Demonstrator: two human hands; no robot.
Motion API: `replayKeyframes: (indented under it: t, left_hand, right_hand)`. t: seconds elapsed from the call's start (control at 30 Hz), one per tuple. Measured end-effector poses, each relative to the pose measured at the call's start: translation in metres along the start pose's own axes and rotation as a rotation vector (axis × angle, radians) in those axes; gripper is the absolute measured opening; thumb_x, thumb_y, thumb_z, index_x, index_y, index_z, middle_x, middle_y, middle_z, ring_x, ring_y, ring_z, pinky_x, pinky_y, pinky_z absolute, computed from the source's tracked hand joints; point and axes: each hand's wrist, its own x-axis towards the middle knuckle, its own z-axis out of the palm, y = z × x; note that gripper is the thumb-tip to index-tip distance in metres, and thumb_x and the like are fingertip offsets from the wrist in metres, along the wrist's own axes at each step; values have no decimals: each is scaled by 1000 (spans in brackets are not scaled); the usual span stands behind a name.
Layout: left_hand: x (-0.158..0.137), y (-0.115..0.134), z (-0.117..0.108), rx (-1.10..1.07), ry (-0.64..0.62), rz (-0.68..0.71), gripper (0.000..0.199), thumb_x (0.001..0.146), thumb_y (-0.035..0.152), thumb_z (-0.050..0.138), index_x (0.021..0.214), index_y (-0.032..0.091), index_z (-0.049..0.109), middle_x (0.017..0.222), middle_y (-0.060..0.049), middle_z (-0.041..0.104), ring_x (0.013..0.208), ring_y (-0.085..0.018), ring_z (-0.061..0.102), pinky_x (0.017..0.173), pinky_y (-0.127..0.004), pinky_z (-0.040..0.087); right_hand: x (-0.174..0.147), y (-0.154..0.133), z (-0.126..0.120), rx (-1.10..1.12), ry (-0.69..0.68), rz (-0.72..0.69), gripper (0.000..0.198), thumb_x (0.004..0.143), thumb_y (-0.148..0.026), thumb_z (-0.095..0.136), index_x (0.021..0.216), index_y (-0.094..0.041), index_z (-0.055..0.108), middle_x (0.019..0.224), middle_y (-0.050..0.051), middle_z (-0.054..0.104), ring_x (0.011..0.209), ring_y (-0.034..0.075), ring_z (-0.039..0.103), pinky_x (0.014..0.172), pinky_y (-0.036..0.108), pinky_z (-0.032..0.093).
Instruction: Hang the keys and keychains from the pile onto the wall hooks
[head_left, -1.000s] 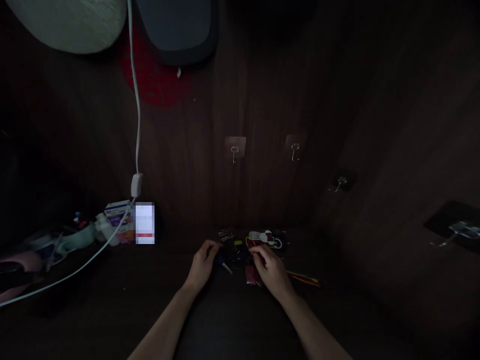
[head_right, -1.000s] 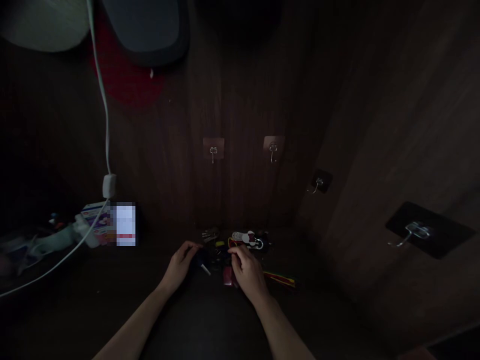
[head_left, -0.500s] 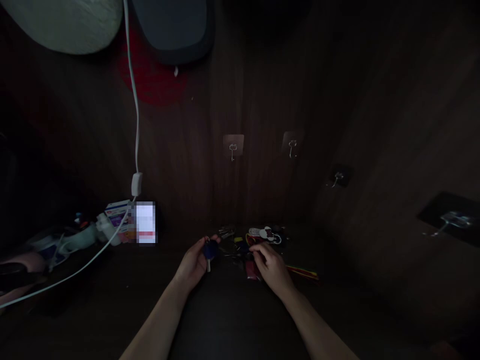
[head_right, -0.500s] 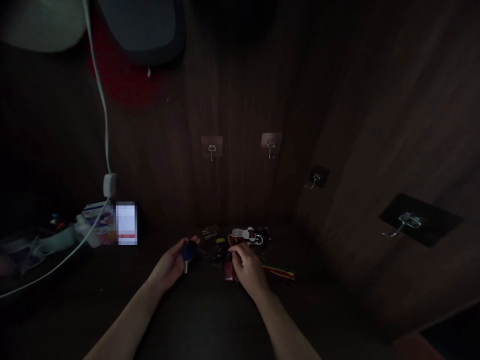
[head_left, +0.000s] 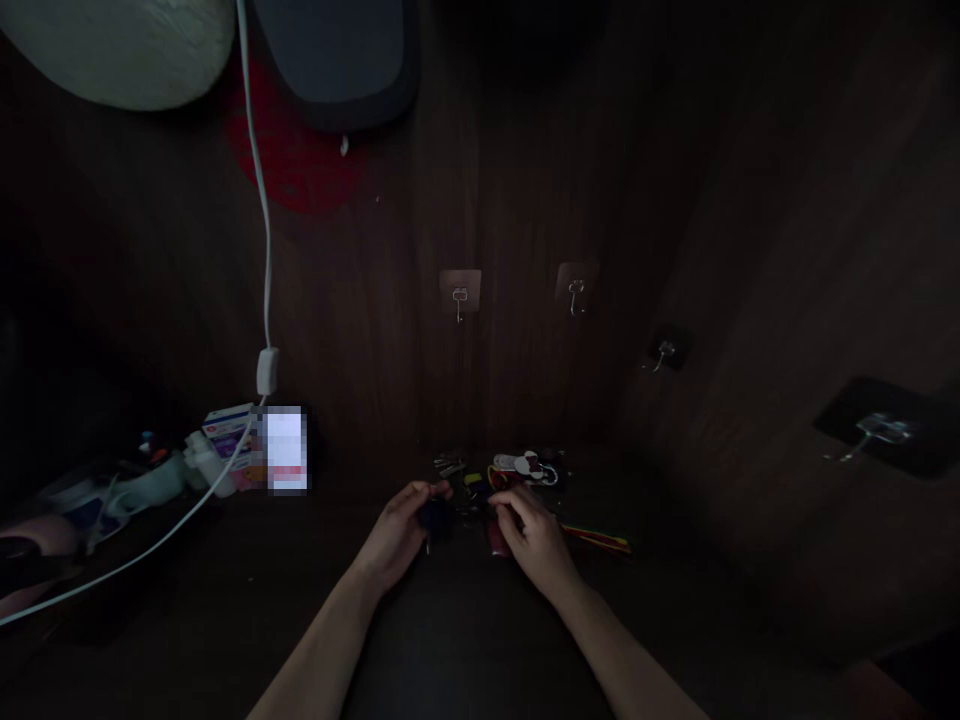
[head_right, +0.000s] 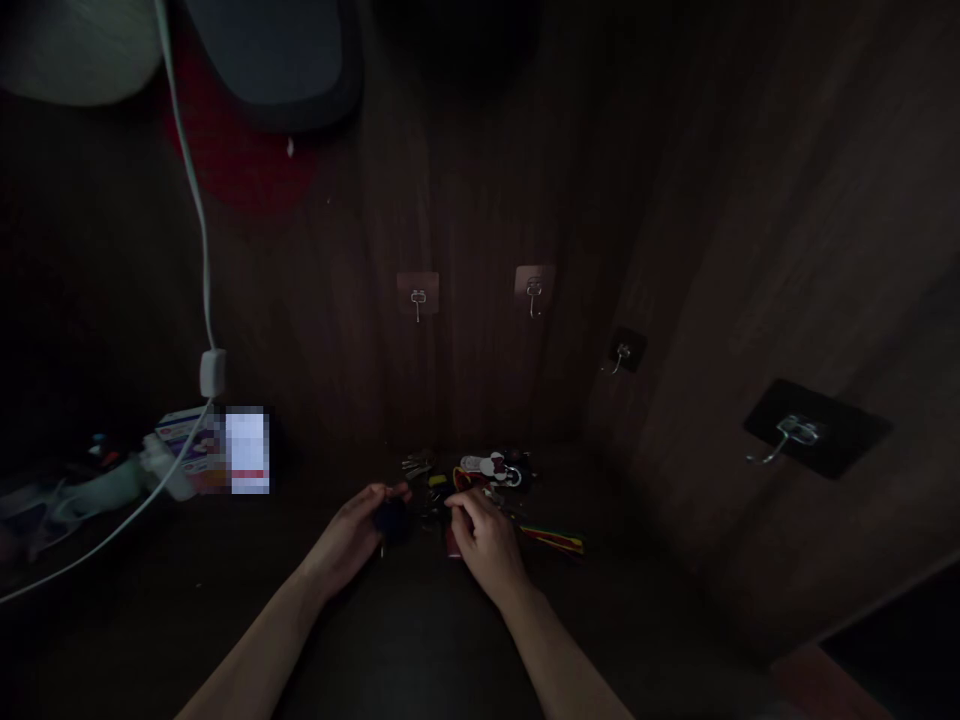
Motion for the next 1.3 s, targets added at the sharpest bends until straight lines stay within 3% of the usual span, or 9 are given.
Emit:
replayKeyframes:
  t: [0.23, 0.37, 0.5, 0.6, 0.7, 0.87, 1.1, 1.3]
  left_hand:
    - [-4, -13, 14, 388, -116, 62, 19, 70, 35, 72, 71, 16, 69, 112, -8, 65, 103, -23, 57, 89, -29, 40]
    - [-2, -16, 16, 448, -144, 89, 21, 68, 36, 73, 75, 16, 70, 104, -7, 66, 99, -22, 57, 87, -29, 39]
    - [-1, -16, 17, 475, -178, 60, 26, 74, 41, 67, 79, 15, 66, 88, -5, 68, 82, -17, 58, 76, -25, 42]
    - [0, -17, 16, 503, -133, 70, 29, 76, 43, 64, 85, 16, 65, 87, -4, 67, 79, -16, 58, 70, -23, 43]
    - [2, -19, 13, 477, -103, 77, 30, 77, 42, 63, 95, 18, 65, 94, -5, 67, 88, -18, 60, 76, -25, 45]
    - [0, -21, 18, 490, -226, -4, 35, 78, 43, 62, 102, 18, 66, 99, -7, 68, 95, -21, 61, 86, -31, 45]
    - [1, -22, 19, 467, -288, -70, 35, 75, 43, 65, 96, 15, 66, 89, -7, 68, 75, -17, 62, 76, -30, 48]
    - [5, -25, 12, 342, -285, -77, 40, 78, 49, 61, 86, 11, 65, 80, -9, 66, 71, -18, 64, 76, -33, 48]
  right_hand:
    - [-1, -23, 7, 111, -88, -63, 12, 88, -26, 46, 87, -22, 57, 82, 3, 59, 76, 15, 56, 69, 26, 45]
    - [-2, -20, 9, 128, -90, -65, 19, 89, -25, 42, 76, -21, 56, 75, 1, 56, 73, 14, 55, 67, 24, 42]
    - [-1, -18, 7, 206, -91, 30, 23, 89, -29, 44, 72, -20, 57, 71, 1, 57, 68, 13, 54, 64, 23, 41]
    - [1, -16, 8, 336, -58, 173, 26, 86, -36, 46, 72, -19, 58, 64, -1, 57, 62, 12, 54, 58, 22, 41]
    - [4, -12, 13, 480, 5, 360, 32, 80, -47, 52, 67, -19, 58, 54, -3, 50, 51, 11, 48, 48, 20, 39]
    - [8, -5, 19, 611, 83, 561, 37, 70, -55, 59, 61, -19, 56, 43, -6, 45, 39, 10, 44, 37, 19, 33]
    - [13, -9, 13, 698, 59, 685, 39, 63, -56, 62, 58, -19, 56, 36, -5, 49, 29, 9, 39, 31, 19, 26]
    - [13, -13, 7, 753, 68, 660, 36, 66, -54, 62, 65, -17, 61, 41, -4, 52, 32, 8, 41, 33, 19, 28]
